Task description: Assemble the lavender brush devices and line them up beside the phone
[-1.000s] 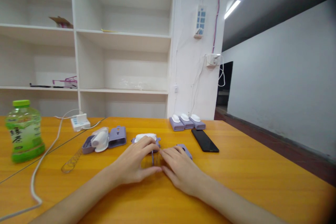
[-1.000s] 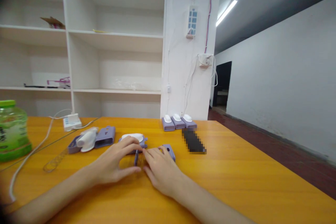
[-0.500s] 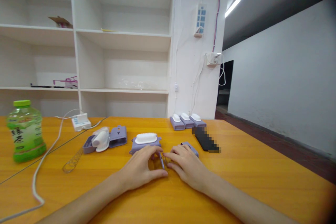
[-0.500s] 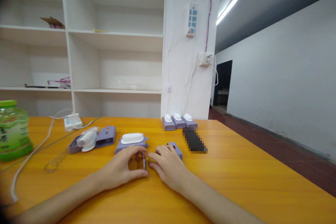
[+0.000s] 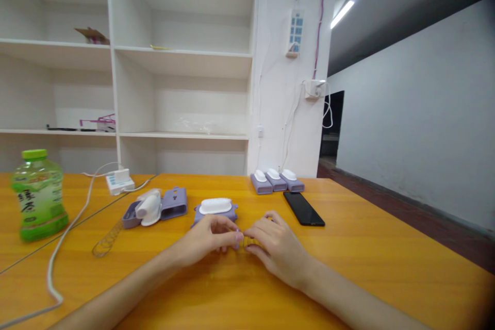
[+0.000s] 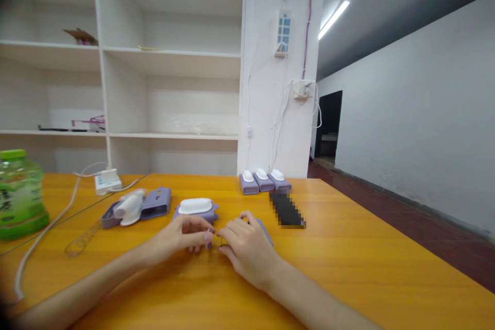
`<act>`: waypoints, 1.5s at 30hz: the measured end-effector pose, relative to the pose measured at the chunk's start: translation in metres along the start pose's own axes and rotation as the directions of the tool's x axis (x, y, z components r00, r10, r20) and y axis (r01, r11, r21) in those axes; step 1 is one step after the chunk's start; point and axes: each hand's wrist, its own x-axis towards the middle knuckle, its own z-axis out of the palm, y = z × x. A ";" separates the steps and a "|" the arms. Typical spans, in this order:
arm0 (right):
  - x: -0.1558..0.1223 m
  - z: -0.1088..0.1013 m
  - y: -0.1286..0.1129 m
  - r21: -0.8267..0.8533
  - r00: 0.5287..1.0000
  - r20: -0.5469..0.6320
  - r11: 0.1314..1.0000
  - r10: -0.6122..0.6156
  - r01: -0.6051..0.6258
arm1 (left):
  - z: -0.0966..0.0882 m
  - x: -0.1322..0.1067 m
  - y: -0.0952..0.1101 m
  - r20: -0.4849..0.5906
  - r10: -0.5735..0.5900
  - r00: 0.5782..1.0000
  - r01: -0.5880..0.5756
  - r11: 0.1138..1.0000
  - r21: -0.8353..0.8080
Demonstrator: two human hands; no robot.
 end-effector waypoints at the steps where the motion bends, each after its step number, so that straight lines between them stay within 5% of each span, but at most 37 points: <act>1: 0.000 -0.001 -0.001 -0.014 1.000 -0.009 1.000 -0.020 0.019 | -0.001 0.000 0.002 0.029 -0.007 1.000 0.007 1.000 -0.014; 8: 0.000 -0.004 -0.008 -0.146 0.992 -0.054 0.984 -0.113 0.104 | -0.002 -0.003 0.009 0.116 -0.196 0.974 0.215 0.958 -0.190; 15: 0.001 -0.011 -0.012 -0.311 0.978 -0.035 0.932 -0.205 0.185 | -0.006 -0.007 0.011 0.293 -0.401 0.868 0.486 0.809 -0.331; 18: 0.000 -0.011 -0.013 -0.349 0.975 -0.049 0.918 -0.219 0.189 | -0.006 -0.007 0.012 0.304 -0.414 0.858 0.506 0.782 -0.364; 22: 0.001 -0.009 -0.013 -0.289 0.982 -0.078 0.946 -0.173 0.143 | 0.001 -0.006 0.012 0.212 -0.341 0.916 0.395 0.855 -0.335; 26: 0.003 -0.008 -0.010 -0.045 0.988 -0.147 0.998 0.041 -0.048 | 0.008 -0.012 0.015 -0.101 0.001 0.995 0.002 1.000 0.026; 28: 0.003 -0.009 -0.007 0.099 0.980 -0.135 0.986 0.149 -0.137 | 0.007 -0.017 0.016 -0.140 0.242 0.960 -0.183 0.923 0.339; 30: 0.002 -0.012 -0.005 0.225 0.973 -0.077 0.954 0.218 -0.196 | 0.003 -0.022 0.017 -0.042 0.389 0.920 -0.290 0.751 0.593; 32: 0.002 -0.016 -0.003 0.310 0.972 -0.017 0.925 0.235 -0.218 | -0.002 -0.024 0.017 0.072 0.424 0.903 -0.341 0.603 0.722; 34: 0.001 -0.019 -0.004 0.334 0.976 0.021 0.918 0.218 -0.213 | -0.004 -0.023 0.014 0.115 0.419 0.900 -0.356 0.558 0.750; 45: 0.000 -0.018 -0.011 0.205 0.976 0.104 0.956 0.193 -0.211 | 0.000 -0.021 0.009 0.033 0.396 0.918 -0.306 0.653 0.693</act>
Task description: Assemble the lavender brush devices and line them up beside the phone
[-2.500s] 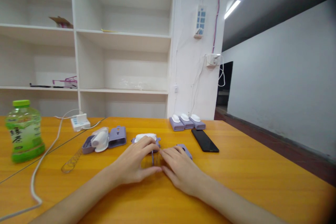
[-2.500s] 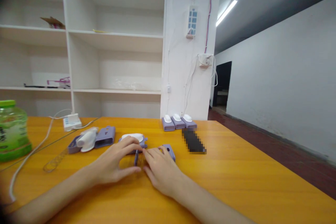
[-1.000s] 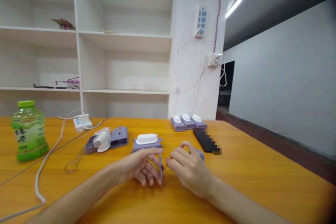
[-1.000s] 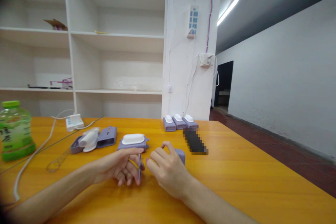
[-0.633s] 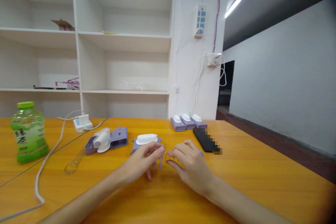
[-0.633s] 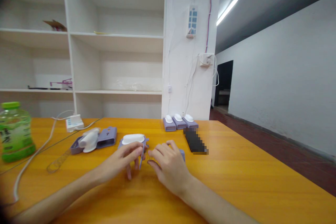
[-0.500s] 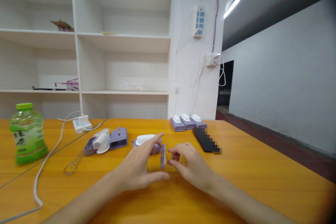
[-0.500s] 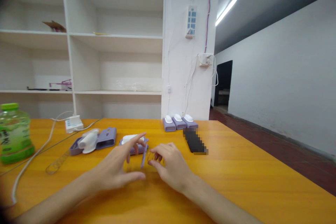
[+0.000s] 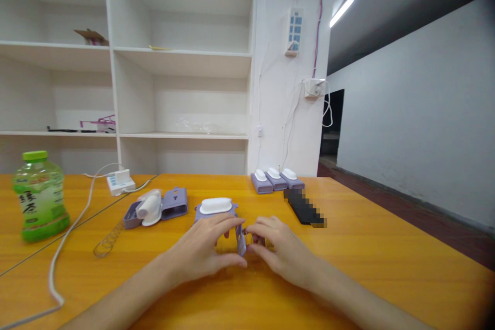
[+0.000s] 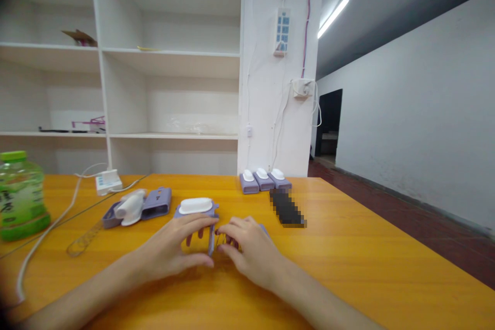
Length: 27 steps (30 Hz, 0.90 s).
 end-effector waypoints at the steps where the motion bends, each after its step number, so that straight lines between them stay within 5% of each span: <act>1: 0.000 0.001 0.000 -0.017 1.000 -0.010 1.000 0.003 -0.003 | 0.001 0.001 0.002 -0.012 -0.034 0.999 0.034 0.999 -0.036; 5: -0.001 0.006 0.002 -0.107 0.998 -0.043 0.994 -0.037 0.032 | 0.007 0.006 0.007 -0.025 -0.222 0.975 0.205 0.933 -0.294; 9: 0.000 0.011 0.004 -0.230 0.986 -0.060 0.963 -0.157 0.139 | 0.012 0.012 0.005 0.211 -0.359 0.909 0.408 0.667 -0.623; 14: 0.000 0.014 0.005 -0.290 0.971 -0.081 0.937 -0.226 0.194 | 0.013 0.015 0.007 0.430 -0.406 0.806 0.584 0.429 -0.690; 22: 0.001 0.011 0.008 -0.254 0.990 -0.073 0.962 -0.121 0.099 | -0.011 0.019 -0.001 0.375 -0.397 0.838 0.537 0.472 -0.700; 25: 0.001 0.010 0.008 -0.235 0.996 -0.031 0.969 -0.082 0.073 | -0.032 0.018 -0.012 0.287 -0.437 0.852 0.511 0.577 -0.637; 27: 0.000 0.011 0.008 -0.231 0.998 -0.011 0.971 -0.065 0.061 | -0.045 0.016 -0.020 0.136 -0.474 0.870 0.469 0.712 -0.522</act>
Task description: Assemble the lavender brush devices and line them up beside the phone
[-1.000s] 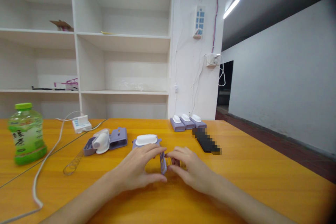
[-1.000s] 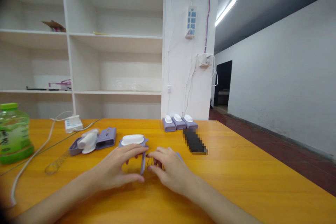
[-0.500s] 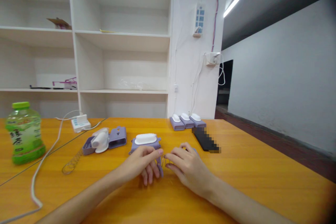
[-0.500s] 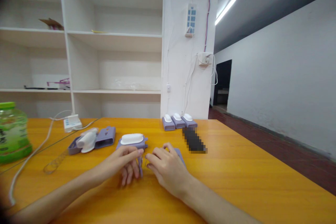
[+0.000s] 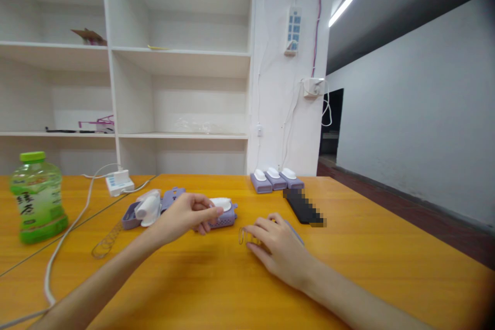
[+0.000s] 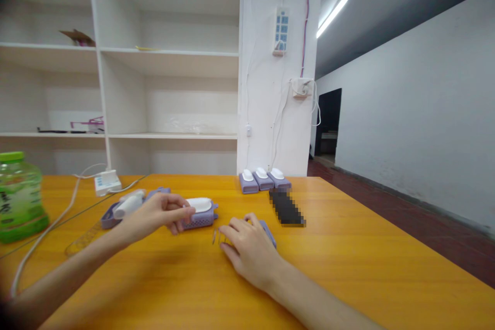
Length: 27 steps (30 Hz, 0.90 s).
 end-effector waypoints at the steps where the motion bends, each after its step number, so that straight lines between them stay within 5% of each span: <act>1: 0.000 0.000 0.000 -0.002 1.000 0.009 1.000 0.004 -0.004 | -0.008 0.000 0.000 -0.097 0.061 0.993 -0.051 0.993 0.107; 4: -0.001 0.001 -0.003 -0.014 1.000 0.024 1.000 0.009 -0.008 | -0.034 0.001 -0.005 -0.340 0.266 0.902 -0.118 0.909 0.400; 6: -0.001 0.001 -0.004 -0.012 1.000 0.031 1.000 0.004 -0.003 | -0.051 0.004 -0.012 -0.399 0.317 0.861 -0.077 0.855 0.513; 12: -0.002 -0.006 -0.005 0.070 0.999 0.035 0.997 -0.032 0.030 | -0.086 0.013 -0.048 -0.454 0.236 0.859 0.216 0.638 0.739; 16: -0.001 -0.013 -0.001 0.114 0.998 -0.010 0.992 -0.056 0.056 | -0.089 0.014 -0.062 -0.505 0.184 0.843 0.327 0.569 0.754; 20: 0.002 -0.016 0.013 0.075 0.993 -0.110 0.997 0.040 -0.031 | -0.082 0.014 -0.055 -0.538 0.223 0.813 0.363 0.530 0.767; 23: 0.002 -0.011 0.030 0.066 0.965 -0.168 0.979 0.202 -0.194 | -0.063 0.012 -0.040 -0.458 0.356 0.814 0.208 0.558 0.803; 27: 0.001 0.001 0.044 0.157 0.928 -0.154 0.936 0.339 -0.316 | -0.006 -0.002 -0.018 -0.120 0.521 0.845 -0.257 0.593 0.763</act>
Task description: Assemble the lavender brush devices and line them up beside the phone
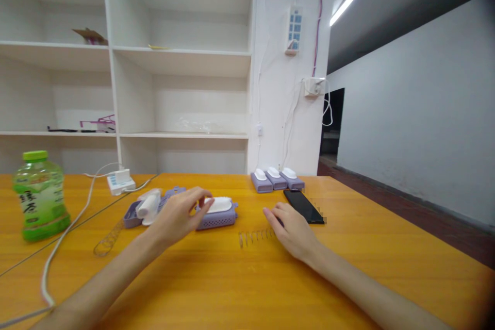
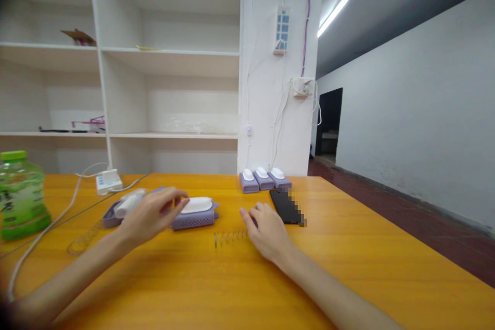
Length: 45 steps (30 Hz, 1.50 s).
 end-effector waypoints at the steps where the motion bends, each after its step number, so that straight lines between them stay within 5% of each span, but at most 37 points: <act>1: 0.000 0.003 0.001 0.023 1.000 0.005 1.000 0.008 -0.008 | 0.007 -0.005 0.018 0.036 0.095 0.995 -0.093 0.994 -0.051; 5: -0.005 0.012 -0.013 0.105 1.000 0.002 0.994 0.018 -0.018 | 0.040 -0.022 0.081 0.094 0.292 0.952 -0.295 0.955 0.016; 8: -0.013 0.017 -0.033 0.270 0.999 0.021 0.962 0.037 -0.042 | 0.057 -0.023 0.098 0.154 0.280 0.948 -0.298 0.948 0.111; 13: -0.020 0.017 -0.050 0.526 0.991 0.130 0.847 0.005 -0.073 | 0.058 -0.016 0.076 0.242 0.199 0.950 -0.239 0.959 0.150; 17: -0.020 0.011 -0.042 0.498 0.976 0.208 0.866 -0.067 -0.047 | 0.055 -0.018 0.062 0.227 0.141 0.964 -0.155 0.987 0.043; 23: -0.021 0.001 -0.043 0.461 0.890 0.277 0.863 -0.363 0.208 | 0.063 -0.020 0.060 0.231 0.143 0.962 -0.103 0.978 -0.181; 27: -0.020 0.000 -0.046 0.447 0.878 0.286 0.864 -0.385 0.233 | 0.063 -0.020 0.059 0.227 0.217 0.949 -0.135 0.935 -0.329; 39: -0.017 0.002 -0.045 0.388 0.884 0.251 0.878 -0.394 0.281 | 0.057 -0.015 0.061 0.277 0.305 0.911 -0.300 0.952 -0.062; 45: -0.014 -0.002 -0.044 0.301 0.862 0.221 0.873 -0.456 0.384 | 0.051 -0.014 0.064 0.197 0.221 0.955 -0.204 0.974 -0.103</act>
